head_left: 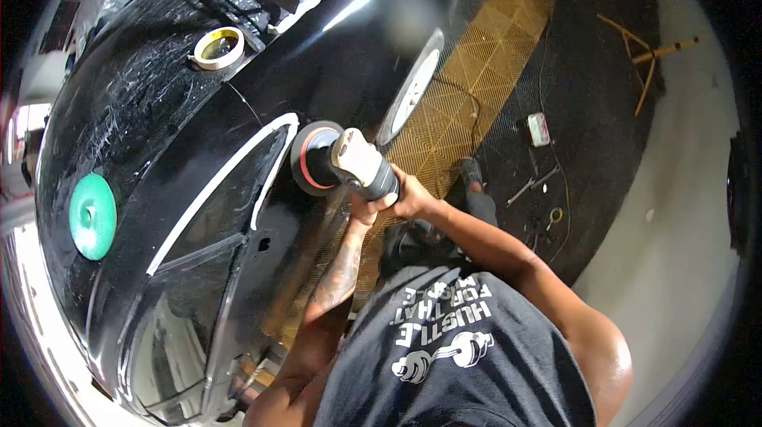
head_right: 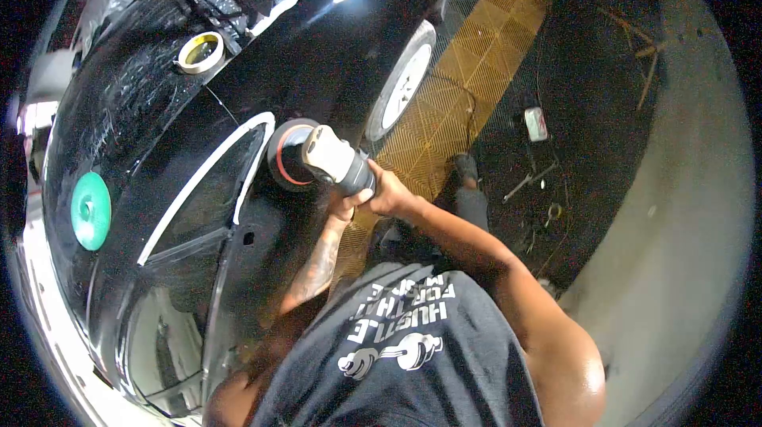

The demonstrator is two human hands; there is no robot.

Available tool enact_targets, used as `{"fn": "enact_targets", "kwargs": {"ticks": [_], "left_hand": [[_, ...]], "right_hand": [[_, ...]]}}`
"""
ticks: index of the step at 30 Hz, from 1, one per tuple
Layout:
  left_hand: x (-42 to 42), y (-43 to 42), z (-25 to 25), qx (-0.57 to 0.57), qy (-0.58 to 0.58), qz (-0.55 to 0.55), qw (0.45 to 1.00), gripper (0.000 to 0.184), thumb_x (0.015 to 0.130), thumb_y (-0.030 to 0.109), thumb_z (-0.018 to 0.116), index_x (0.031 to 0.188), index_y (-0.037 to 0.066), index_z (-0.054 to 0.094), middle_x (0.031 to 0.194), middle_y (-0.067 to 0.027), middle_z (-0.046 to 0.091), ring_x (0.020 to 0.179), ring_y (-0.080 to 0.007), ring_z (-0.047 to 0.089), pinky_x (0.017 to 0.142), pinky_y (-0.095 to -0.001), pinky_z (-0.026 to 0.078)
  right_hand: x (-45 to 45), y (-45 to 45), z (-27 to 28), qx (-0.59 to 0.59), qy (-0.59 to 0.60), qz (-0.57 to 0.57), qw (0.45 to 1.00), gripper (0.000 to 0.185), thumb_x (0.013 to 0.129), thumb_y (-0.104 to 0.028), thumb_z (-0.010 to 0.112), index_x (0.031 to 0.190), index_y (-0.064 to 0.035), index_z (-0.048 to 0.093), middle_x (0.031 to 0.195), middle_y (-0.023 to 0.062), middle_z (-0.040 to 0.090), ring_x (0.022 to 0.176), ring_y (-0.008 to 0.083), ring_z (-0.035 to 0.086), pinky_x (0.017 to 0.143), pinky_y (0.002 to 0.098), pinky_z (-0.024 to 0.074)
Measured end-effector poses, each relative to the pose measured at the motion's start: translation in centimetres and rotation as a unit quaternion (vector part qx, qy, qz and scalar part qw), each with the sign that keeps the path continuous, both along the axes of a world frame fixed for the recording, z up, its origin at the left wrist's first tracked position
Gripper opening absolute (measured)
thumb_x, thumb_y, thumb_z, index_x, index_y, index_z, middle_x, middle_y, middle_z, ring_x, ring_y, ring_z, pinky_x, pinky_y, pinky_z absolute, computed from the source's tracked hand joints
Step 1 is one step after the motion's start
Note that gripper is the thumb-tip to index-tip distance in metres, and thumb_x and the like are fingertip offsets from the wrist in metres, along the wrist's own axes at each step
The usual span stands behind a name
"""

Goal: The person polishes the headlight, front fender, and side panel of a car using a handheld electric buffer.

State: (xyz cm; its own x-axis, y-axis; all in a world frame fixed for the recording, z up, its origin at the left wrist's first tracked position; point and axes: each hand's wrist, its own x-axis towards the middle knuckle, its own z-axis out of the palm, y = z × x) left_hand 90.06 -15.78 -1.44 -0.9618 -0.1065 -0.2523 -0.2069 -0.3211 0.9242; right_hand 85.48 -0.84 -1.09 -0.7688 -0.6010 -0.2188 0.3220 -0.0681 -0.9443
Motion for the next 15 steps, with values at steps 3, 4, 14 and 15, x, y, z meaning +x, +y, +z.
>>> {"fn": "enact_targets", "kwargs": {"ticks": [3, 4, 14, 15], "left_hand": [[-2.6, 2.2, 0.3, 0.008, -0.003, 0.027, 1.000, 0.080, 0.059, 0.016, 0.089, 0.131, 0.007, 0.054, 0.123, -0.0043, 0.059, 0.114, -0.0206, 0.057, 0.102, -0.0379, 0.045], [-3.8, 3.1, 0.0, 0.022, -0.027, 0.022, 0.999, 0.078, 0.060, 0.014, 0.089, 0.130, 0.007, 0.055, 0.121, -0.0041, 0.060, 0.112, -0.0203, 0.058, 0.101, -0.0375, 0.046], [-19.2, 13.0, 0.4, -0.076, 0.024, 0.138, 0.987, 0.051, 0.066, 0.022, 0.088, 0.105, -0.003, 0.067, 0.097, -0.0111, 0.072, 0.086, -0.0183, 0.068, 0.080, -0.0349, 0.056], [-19.3, 12.6, -1.2, -0.073, 0.009, 0.114, 0.991, 0.064, 0.062, 0.025, 0.089, 0.114, -0.003, 0.063, 0.105, -0.0119, 0.070, 0.094, -0.0207, 0.067, 0.086, -0.0368, 0.054]], "right_hand": [[-2.9, 2.1, 0.1, 0.038, 0.034, 0.022, 0.998, 0.101, 0.059, -0.018, 0.086, 0.145, 0.0004, 0.035, 0.126, 0.0139, 0.061, 0.118, 0.0209, 0.058, 0.101, 0.0346, 0.0470], [-4.2, 2.9, -1.0, 0.040, 0.021, 0.016, 0.999, 0.099, 0.060, -0.020, 0.086, 0.144, 0.0005, 0.036, 0.125, 0.0149, 0.061, 0.117, 0.0218, 0.059, 0.100, 0.0350, 0.0476], [-18.9, 10.6, -6.6, 0.057, 0.136, -0.020, 0.989, 0.117, 0.061, -0.017, 0.083, 0.153, 0.0011, 0.013, 0.123, 0.0225, 0.061, 0.115, 0.0288, 0.059, 0.098, 0.0391, 0.0488], [-19.2, 11.0, -4.2, 0.036, 0.064, 0.018, 0.997, 0.123, 0.060, -0.016, 0.088, 0.153, 0.0005, 0.009, 0.132, 0.0211, 0.053, 0.122, 0.0282, 0.052, 0.104, 0.0395, 0.0429]]}}
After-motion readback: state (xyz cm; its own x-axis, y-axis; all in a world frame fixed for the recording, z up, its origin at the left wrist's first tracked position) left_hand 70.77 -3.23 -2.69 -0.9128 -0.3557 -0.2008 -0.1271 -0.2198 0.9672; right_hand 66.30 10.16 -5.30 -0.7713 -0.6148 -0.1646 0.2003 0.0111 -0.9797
